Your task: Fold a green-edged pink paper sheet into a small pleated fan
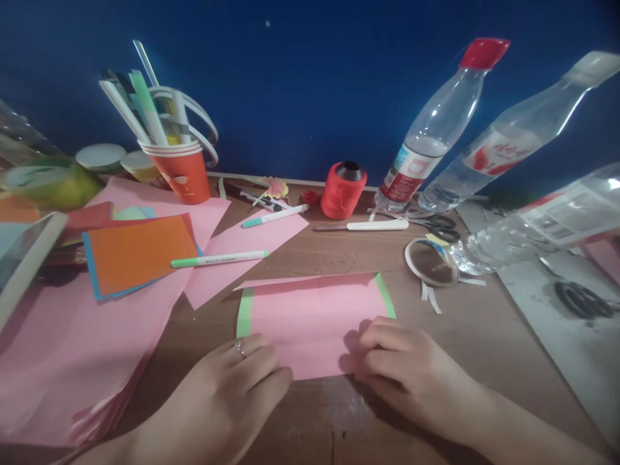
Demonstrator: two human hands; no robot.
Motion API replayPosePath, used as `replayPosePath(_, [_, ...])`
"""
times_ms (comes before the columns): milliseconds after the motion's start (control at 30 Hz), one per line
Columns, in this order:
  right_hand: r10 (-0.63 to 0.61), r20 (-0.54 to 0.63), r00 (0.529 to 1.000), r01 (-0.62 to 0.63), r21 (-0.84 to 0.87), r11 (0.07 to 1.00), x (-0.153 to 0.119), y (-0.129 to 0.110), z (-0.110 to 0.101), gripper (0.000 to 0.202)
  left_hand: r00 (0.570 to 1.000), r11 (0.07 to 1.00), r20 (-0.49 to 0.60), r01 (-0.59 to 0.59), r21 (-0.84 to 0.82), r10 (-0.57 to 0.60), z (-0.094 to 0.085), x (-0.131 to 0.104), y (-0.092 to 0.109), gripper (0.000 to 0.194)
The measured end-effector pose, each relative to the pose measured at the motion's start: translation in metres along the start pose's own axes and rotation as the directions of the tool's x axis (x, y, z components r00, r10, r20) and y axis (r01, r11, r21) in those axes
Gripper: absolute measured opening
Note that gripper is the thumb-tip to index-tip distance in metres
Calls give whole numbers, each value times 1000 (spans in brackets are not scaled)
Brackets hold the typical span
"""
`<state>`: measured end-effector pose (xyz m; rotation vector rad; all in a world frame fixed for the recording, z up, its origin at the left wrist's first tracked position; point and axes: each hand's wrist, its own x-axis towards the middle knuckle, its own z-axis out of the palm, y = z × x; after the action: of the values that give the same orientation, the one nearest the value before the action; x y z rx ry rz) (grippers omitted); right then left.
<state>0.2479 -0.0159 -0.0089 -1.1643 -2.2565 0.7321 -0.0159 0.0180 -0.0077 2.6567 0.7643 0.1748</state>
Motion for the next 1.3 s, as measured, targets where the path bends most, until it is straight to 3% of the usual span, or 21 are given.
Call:
replayPosePath(100, [-1, 2, 1000, 1, -3, 1000, 1, -1, 0, 16, 1000, 999, -7, -22, 24, 22, 0, -2, 0, 29])
replayPosePath(300, [10, -59, 998, -13, -44, 999, -2, 2, 3, 13, 992, 990, 34, 121, -69, -119, -2, 0, -2, 29])
replayPosePath(500, [7, -53, 999, -14, -135, 991, -8, 8, 4, 22, 993, 993, 42, 113, -36, -111, 0, 2, -4, 36])
replayPosePath(700, [16, -62, 998, -27, -174, 984, -4, 6, 2, 17, 992, 992, 15, 128, -13, -128, -1, 1, -4, 36])
replayPosePath(867, [-17, -53, 998, 4, -227, 974, -2, 1, 0, 14, 995, 993, -2, 97, 61, -97, 0, 1, -2, 29])
replayPosePath(1067, [-2, -56, 998, -12, -249, 968, -3, -1, 2, 15, 999, 958, 32, 15, 287, -25, -1, 0, 2, 29])
replayPosePath(1200, [-121, -18, 993, 111, -279, 954, -3, -1, 3, 20, 1000, 966, 2, -19, 260, 19, -5, 1, 4, 29])
replayPosePath(1300, [-133, 39, 990, 139, -314, 939, -3, -1, 3, 21, 999, 975, -3, -42, 219, 44, -6, 1, 5, 26])
